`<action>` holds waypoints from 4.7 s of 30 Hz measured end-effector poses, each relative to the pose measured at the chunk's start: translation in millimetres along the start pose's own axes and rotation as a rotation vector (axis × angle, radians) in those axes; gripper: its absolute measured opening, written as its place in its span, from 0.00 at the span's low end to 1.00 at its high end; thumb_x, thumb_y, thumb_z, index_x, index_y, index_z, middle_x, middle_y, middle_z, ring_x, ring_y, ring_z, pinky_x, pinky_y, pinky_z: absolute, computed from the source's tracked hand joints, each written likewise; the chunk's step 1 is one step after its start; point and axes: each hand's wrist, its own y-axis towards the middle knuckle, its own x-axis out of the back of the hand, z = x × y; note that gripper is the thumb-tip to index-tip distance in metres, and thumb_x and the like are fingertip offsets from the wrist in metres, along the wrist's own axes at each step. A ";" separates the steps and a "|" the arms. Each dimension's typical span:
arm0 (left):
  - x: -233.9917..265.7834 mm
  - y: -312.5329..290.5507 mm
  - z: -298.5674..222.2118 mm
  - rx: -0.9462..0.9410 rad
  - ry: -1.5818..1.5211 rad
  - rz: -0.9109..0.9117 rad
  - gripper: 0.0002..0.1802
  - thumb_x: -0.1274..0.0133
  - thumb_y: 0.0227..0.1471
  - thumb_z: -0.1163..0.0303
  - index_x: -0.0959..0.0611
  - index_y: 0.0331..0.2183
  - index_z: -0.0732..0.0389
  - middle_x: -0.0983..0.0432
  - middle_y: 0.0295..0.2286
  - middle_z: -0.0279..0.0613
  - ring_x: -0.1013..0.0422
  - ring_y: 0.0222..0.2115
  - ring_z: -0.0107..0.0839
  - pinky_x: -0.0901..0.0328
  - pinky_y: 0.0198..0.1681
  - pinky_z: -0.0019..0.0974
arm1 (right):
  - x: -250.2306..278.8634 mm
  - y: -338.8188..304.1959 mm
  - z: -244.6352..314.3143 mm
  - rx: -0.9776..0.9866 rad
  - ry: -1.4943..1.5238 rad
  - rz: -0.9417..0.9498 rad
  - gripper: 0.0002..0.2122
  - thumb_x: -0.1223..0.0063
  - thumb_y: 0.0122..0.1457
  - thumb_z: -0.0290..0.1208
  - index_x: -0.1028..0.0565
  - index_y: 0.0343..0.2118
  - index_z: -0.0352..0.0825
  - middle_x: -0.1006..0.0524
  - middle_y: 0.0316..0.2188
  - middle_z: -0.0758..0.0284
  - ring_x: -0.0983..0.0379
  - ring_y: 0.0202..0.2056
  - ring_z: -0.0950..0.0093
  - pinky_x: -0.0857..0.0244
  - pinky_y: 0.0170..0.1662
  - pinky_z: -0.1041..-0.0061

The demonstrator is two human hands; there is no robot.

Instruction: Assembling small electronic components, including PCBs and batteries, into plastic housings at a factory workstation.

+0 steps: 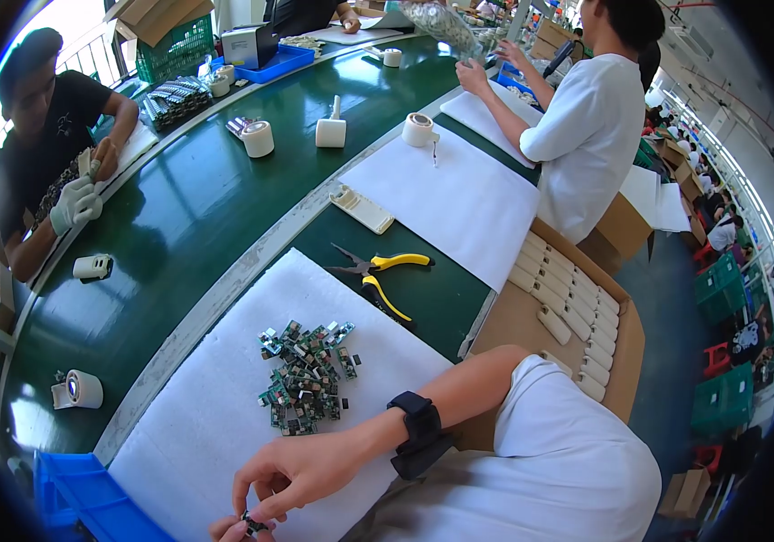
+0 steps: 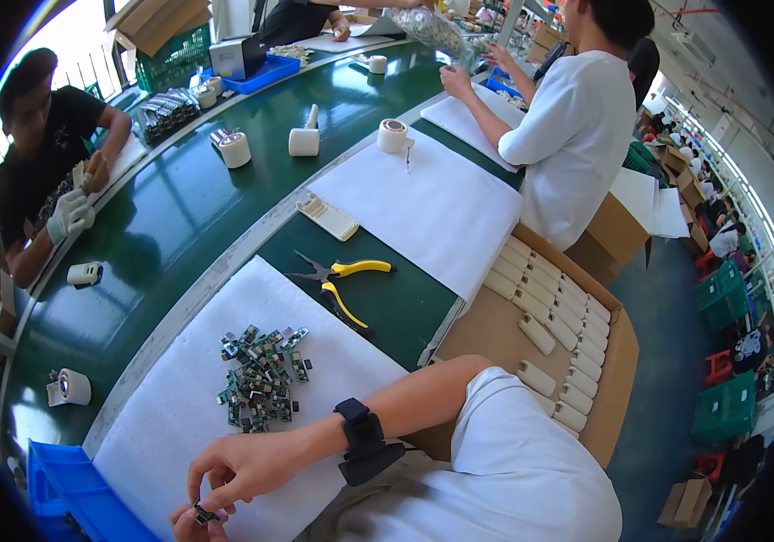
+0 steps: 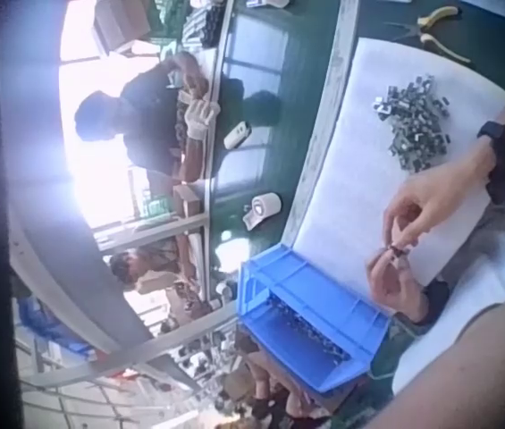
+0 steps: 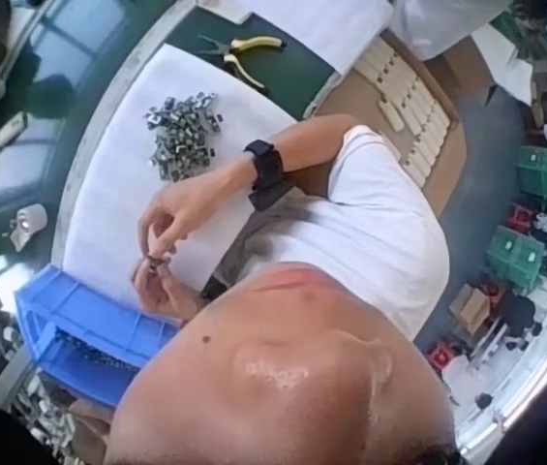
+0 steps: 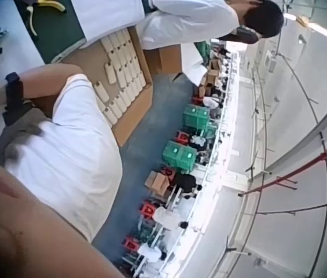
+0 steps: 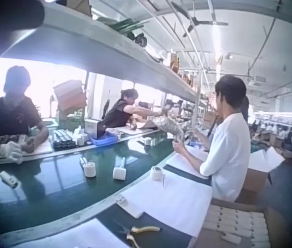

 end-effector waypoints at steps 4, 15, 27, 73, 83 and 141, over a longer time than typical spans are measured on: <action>0.3 -0.7 2.4 0.018 -0.032 -0.014 0.10 0.45 0.54 0.79 0.20 0.40 0.69 0.24 0.34 0.46 0.27 0.31 0.32 0.33 0.36 0.32 | -0.4 -1.1 1.1 -0.009 -0.005 -0.005 0.14 0.47 0.64 0.38 0.26 0.46 0.33 0.21 0.26 0.71 0.29 0.25 0.85 0.36 0.28 0.83; 2.7 -0.8 1.4 0.058 0.041 -0.022 0.10 0.46 0.53 0.82 0.20 0.40 0.69 0.24 0.33 0.45 0.27 0.31 0.31 0.32 0.36 0.31 | -0.9 -0.8 0.3 -0.002 -0.010 -0.006 0.14 0.47 0.64 0.38 0.26 0.45 0.33 0.22 0.27 0.72 0.30 0.25 0.85 0.36 0.28 0.83; 1.9 0.9 -0.5 0.062 0.020 -0.005 0.10 0.45 0.53 0.82 0.20 0.40 0.69 0.25 0.34 0.46 0.26 0.32 0.31 0.31 0.36 0.31 | -2.4 -1.7 6.6 -0.061 0.007 -0.010 0.14 0.46 0.64 0.39 0.26 0.46 0.34 0.23 0.26 0.72 0.32 0.25 0.86 0.38 0.29 0.84; -9.1 18.3 1.1 -0.181 0.376 0.077 0.16 0.43 0.49 0.79 0.19 0.43 0.63 0.22 0.39 0.48 0.25 0.37 0.48 0.31 0.44 0.40 | 80.4 51.6 139.9 -0.087 -1.159 -0.459 0.25 0.33 0.47 0.25 0.29 0.50 0.36 0.23 0.45 0.63 0.22 0.40 0.77 0.25 0.45 0.78; 14.0 -10.7 9.4 0.169 -0.372 -0.184 0.19 0.47 0.58 0.72 0.24 0.51 0.65 0.22 0.42 0.47 0.24 0.41 0.36 0.33 0.48 0.36 | 2.9 15.5 108.0 0.083 -1.266 -0.116 0.26 0.39 0.41 0.15 0.26 0.47 0.38 0.25 0.52 0.63 0.24 0.48 0.71 0.27 0.50 0.75; 18.9 -0.3 -15.4 -0.075 0.610 -0.012 0.13 0.43 0.53 0.77 0.16 0.43 0.58 0.20 0.29 0.41 0.28 0.29 0.34 0.35 0.35 0.34 | -75.1 -20.7 -12.3 0.307 -0.857 -0.676 0.15 0.37 0.53 0.17 0.22 0.45 0.30 0.18 0.35 0.62 0.20 0.35 0.76 0.26 0.40 0.78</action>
